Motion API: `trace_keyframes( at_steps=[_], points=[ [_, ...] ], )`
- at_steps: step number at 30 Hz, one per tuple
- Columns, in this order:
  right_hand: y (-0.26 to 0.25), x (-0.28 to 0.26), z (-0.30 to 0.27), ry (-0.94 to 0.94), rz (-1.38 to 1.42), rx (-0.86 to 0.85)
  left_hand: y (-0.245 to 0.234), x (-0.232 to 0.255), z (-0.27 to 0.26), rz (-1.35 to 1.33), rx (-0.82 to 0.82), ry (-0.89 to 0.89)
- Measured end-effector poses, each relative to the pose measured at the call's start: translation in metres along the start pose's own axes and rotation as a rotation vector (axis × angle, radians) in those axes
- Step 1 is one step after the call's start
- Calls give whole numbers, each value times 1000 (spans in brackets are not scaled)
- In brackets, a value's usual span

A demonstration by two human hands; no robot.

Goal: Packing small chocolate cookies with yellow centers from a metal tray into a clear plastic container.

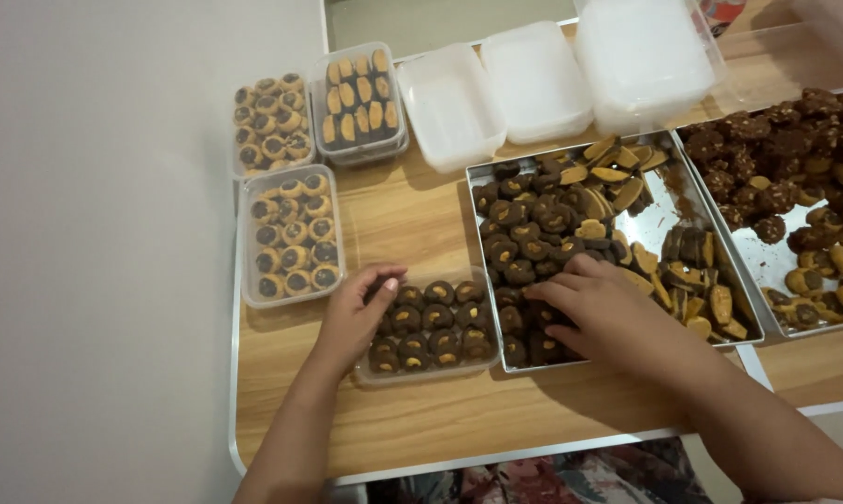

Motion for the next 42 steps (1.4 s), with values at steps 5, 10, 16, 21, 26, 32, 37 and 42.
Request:
trace_keyframes(
  at_steps=[5, 10, 16, 21, 26, 32, 37, 42],
  points=[
    [-2, -4, -1, -3, -33, -24, -1, 9, -3, 12, 8, 16],
    [0, -5, -2, -24, -44, 23, -1, 5, -2, 22, 2, 16],
    [1, -6, -1, -24, 1, -26, 0, 6, -2, 13, 2, 19],
    [1, -3, -3, 5, 0, -56, 0, 4, -1, 1, 4, 9],
    [-11, -7, -3, 6, 28, -88, -1, 4, -1, 12, 9, 2],
    [-21, 0, -4, 39, 226, 8, -1, 0, 0, -1, 7, -2],
    [-38, 2, -8, 121, 523, 119, 0, 4, -2, -1, 11, -11],
    [-40, 16, -11, 194, 792, 280, 0, 8, -4, -12, 12, -24]
  ],
)
Point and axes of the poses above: each hand's wrist, its own z-axis towards the middle knuckle, its own y-axis out of the palm, x = y × z, the point moved 9 cm from there along z, towards the middle knuckle, and after that the axes turned 9 degrees about -z, right-handed, at the moved point
